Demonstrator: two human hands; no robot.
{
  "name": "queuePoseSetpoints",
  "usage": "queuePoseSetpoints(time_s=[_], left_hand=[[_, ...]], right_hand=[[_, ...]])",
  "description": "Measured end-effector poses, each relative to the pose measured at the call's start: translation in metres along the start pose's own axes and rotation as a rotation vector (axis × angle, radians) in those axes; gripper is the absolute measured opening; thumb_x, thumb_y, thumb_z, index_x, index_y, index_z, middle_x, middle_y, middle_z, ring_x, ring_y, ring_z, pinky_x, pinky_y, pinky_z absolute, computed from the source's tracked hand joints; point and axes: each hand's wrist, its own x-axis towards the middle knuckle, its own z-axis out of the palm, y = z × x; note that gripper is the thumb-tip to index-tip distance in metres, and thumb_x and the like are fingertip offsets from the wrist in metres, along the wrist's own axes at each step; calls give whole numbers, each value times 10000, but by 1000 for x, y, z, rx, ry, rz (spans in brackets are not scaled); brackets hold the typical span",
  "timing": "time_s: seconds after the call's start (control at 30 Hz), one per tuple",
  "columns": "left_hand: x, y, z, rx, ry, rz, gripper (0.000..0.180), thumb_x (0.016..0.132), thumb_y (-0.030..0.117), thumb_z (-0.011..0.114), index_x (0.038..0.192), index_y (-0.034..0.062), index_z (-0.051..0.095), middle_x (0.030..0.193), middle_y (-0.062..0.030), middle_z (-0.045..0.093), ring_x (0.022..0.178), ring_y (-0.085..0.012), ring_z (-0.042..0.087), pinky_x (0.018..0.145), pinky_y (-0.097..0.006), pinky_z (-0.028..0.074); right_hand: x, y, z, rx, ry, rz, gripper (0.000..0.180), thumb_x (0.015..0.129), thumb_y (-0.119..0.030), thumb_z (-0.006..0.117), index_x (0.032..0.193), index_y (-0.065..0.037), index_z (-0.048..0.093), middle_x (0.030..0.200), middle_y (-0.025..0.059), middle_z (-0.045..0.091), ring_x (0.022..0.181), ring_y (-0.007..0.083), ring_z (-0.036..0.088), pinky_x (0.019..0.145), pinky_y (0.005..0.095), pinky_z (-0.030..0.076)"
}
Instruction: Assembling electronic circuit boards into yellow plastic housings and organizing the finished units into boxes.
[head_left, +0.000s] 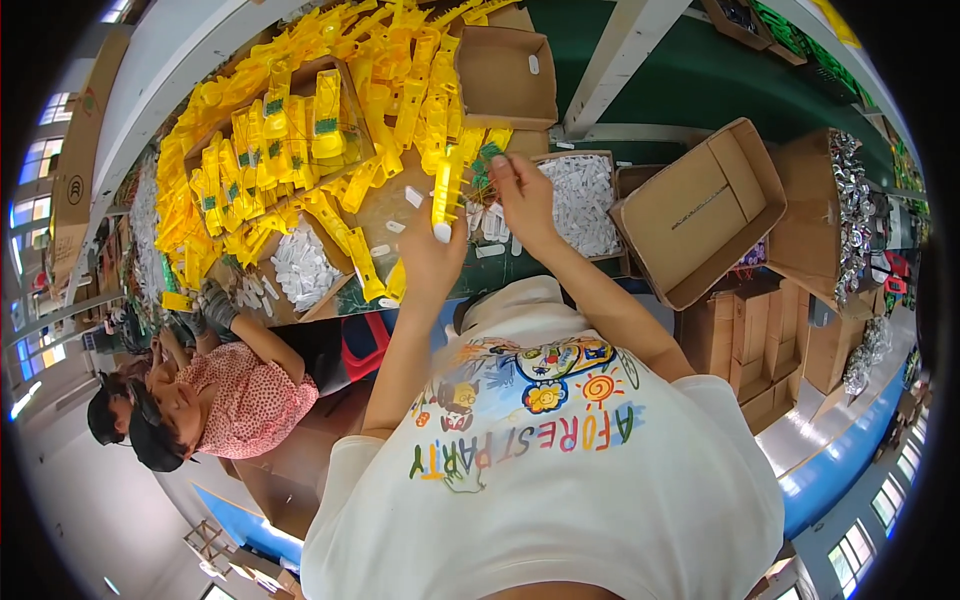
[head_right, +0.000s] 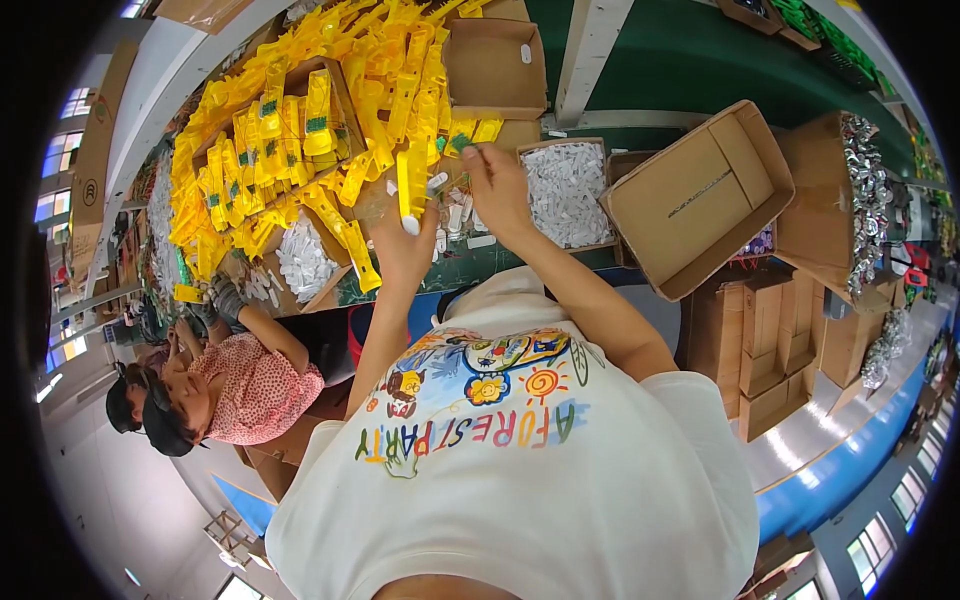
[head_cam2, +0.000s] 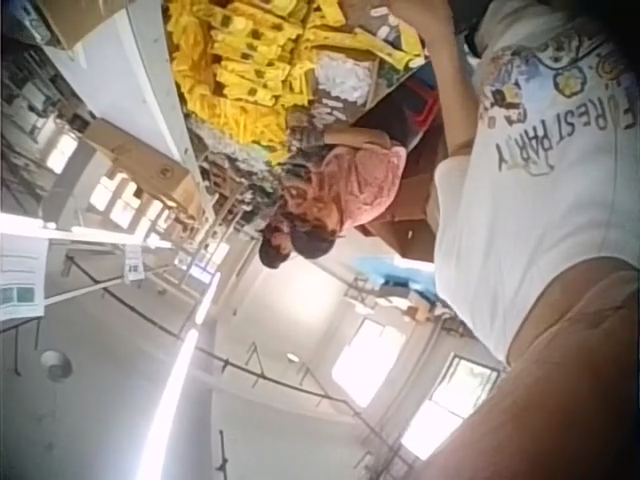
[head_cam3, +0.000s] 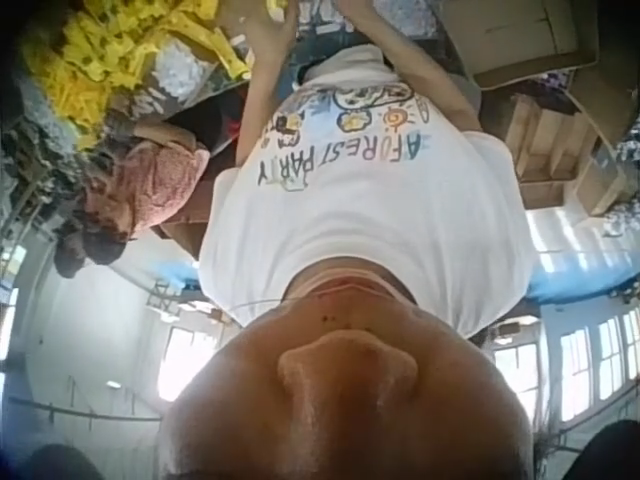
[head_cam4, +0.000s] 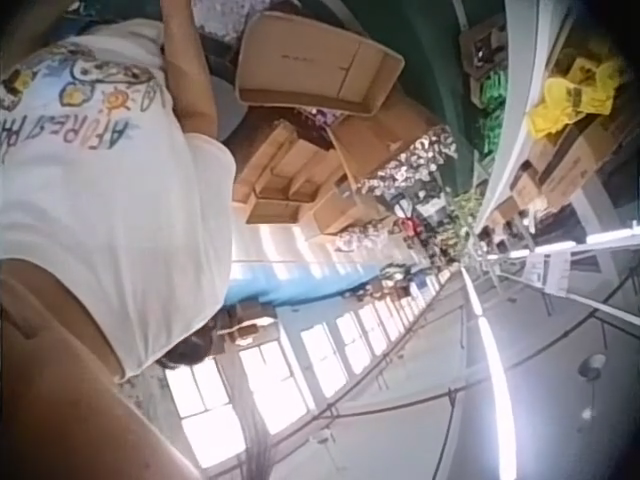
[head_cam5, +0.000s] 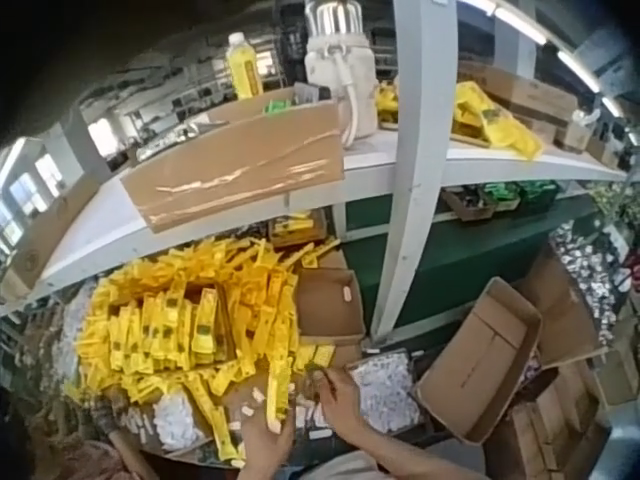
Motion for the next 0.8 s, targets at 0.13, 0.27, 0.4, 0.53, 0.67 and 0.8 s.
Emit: queuePoseSetpoints(time_s=[0.13, 0.27, 0.4, 0.53, 0.67, 0.8], left_hand=[[3, 18, -15, -352, -106, -28, 160, 863, 149, 599, 901, -6, 604, 716, -58, 629, 649, -104, 599, 574, -247, 468], [9, 25, -21, -643, -127, -263, 138, 876, 119, 579, 908, -15, 578, 727, -53, 616, 652, -107, 586, 597, -236, 469], [7, 22, -17, -454, -136, -196, 165, 849, 168, 616, 895, 10, 613, 706, -60, 644, 638, -117, 606, 567, -252, 453], [11, 24, -13, -306, -53, -100, 195, 824, 178, 639, 914, 7, 612, 727, -97, 654, 640, -173, 626, 573, -295, 464], [11, 23, -10, -237, 0, -134, 209, 815, 172, 647, 933, 3, 609, 747, -116, 653, 664, -190, 633, 588, -310, 467], [11, 18, -8, -268, -10, -103, 197, 827, 172, 640, 929, 6, 611, 770, -99, 657, 679, -166, 627, 597, -292, 463]], right_hand=[[5, 28, 3, 10, -115, 114, 244, 889, -234, 556, 878, 9, 582, 741, 105, 607, 625, 138, 539, 588, 288, 441], [-1, 33, 1, 17, -135, 107, 240, 897, -223, 546, 870, 12, 589, 713, 82, 616, 641, 137, 566, 592, 277, 446], [-4, -20, 3, 210, -75, 32, 248, 920, -214, 514, 855, 13, 587, 661, 27, 589, 602, 107, 558, 564, 239, 444], [-4, -37, -5, 275, -143, 271, 253, 931, -222, 498, 845, 2, 581, 634, 3, 555, 554, 69, 514, 518, 218, 427], [-6, -40, -8, 337, -163, 188, 255, 929, -224, 510, 860, 6, 596, 623, -11, 527, 564, 53, 482, 516, 209, 402], [2, -38, -16, -15, -28, -28, 267, 922, -246, 527, 874, 5, 604, 621, 1, 533, 552, 58, 476, 508, 215, 399]])
